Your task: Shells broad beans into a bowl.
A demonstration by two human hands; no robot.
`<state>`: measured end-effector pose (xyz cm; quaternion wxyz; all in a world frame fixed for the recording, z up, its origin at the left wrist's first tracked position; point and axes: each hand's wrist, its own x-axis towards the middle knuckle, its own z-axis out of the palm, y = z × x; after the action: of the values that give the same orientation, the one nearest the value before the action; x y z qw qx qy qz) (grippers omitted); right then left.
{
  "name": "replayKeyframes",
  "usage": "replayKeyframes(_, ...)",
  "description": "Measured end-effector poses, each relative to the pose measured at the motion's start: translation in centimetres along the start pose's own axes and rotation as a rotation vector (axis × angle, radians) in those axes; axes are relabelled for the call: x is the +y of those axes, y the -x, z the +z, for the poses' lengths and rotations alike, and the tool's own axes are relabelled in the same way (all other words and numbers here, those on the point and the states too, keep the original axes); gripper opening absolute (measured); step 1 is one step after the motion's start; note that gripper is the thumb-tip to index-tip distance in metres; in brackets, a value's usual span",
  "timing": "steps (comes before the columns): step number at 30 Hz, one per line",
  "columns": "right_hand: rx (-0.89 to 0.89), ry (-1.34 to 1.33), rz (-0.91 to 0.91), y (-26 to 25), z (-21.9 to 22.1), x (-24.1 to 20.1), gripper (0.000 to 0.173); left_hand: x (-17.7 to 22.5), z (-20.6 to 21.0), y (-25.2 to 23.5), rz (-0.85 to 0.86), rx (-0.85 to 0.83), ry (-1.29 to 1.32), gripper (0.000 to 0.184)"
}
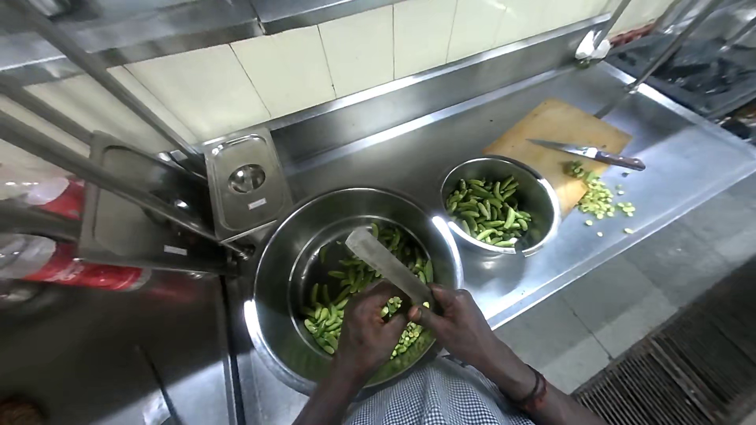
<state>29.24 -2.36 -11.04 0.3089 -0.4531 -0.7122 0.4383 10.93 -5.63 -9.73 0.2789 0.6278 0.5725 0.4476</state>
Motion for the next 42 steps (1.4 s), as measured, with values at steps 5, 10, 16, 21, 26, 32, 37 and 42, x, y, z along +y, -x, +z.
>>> replayKeyframes(5, -0.021, -0.043, -0.035, 0.2, 0.0, 0.1, 0.051, -0.2, -0.5, -0.6, -0.146, 0.089, 0.111, 0.021)
replayKeyframes(10, 0.037, 0.009, -0.052, 0.0, -0.2, 0.2, 0.037, -0.3, -1.3, -0.9, -0.557, 0.076, 0.79, 0.016)
replayKeyframes(16, 0.042, 0.087, -0.084, 0.3, 0.3, -0.4, 0.046, 0.3, -0.7, -0.6, -0.657, 0.027, 0.911, 0.011)
replayKeyframes(21, 0.063, 0.089, -0.115, 0.2, 0.6, -0.5, 0.035, 0.6, 0.1, -0.3, -0.687, -0.028, 0.95, 0.01)
replayKeyframes(26, 0.054, 0.14, -0.145, 0.3, 0.8, 0.2, 0.048, 0.3, 0.1, -0.3, -0.67, 0.079, 0.947, 0.013)
replayKeyframes(32, 0.085, 0.132, -0.13, 0.5, 0.1, 0.6, 0.055, -0.5, -3.9, -2.1, -0.643, 0.25, 1.087, 0.024)
replayKeyframes(37, 0.098, 0.198, -0.046, 0.3, 0.0, 0.6, 0.044, -2.5, -4.8, -2.9, -0.591, 0.151, 0.587, 0.004)
replayKeyframes(42, 0.152, 0.2, -0.039, 0.2, -0.1, 0.5, 0.047, -4.8, -2.2, -3.8, -0.476, -0.421, -0.484, 0.028)
